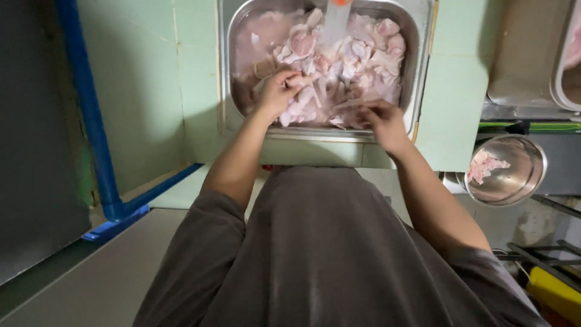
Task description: The person empties a plastic bag of raw chicken pieces into a stainless steel sink and washes them under running water. They repeatedly rinse the meat by hand, separating the pieces and moving them between the sink and a metal bowl on the counter.
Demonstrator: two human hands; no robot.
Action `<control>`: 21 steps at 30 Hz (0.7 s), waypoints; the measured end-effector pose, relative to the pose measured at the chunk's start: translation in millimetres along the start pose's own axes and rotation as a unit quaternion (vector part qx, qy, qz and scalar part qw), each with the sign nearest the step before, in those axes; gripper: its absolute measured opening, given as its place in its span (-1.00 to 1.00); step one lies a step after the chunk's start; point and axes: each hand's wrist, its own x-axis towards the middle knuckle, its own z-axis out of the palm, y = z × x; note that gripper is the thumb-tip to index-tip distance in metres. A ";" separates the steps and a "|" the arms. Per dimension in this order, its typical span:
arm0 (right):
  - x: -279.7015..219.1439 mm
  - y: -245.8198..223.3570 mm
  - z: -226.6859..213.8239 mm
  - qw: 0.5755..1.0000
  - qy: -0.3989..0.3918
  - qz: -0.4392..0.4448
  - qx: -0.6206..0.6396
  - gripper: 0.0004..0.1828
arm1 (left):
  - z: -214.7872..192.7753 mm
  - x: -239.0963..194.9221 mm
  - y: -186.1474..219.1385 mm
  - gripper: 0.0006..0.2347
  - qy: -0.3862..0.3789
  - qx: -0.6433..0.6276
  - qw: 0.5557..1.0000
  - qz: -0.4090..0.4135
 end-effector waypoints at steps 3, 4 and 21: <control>16.5 -31.9 38.9 0.971 -0.101 -0.118 -0.181 -0.81 | 6.0 10.8 -29.8 -0.68 0.049 -0.107 0.993 -0.009; 26.9 -22.0 49.3 0.971 -0.106 -0.117 -0.182 -0.81 | 4.2 10.4 -29.3 -0.68 0.053 -0.107 0.993 -0.011; 75.3 30.2 69.0 0.977 -0.208 0.039 0.012 -0.57 | -25.3 -18.1 -9.1 -0.60 0.165 -0.008 0.983 -0.078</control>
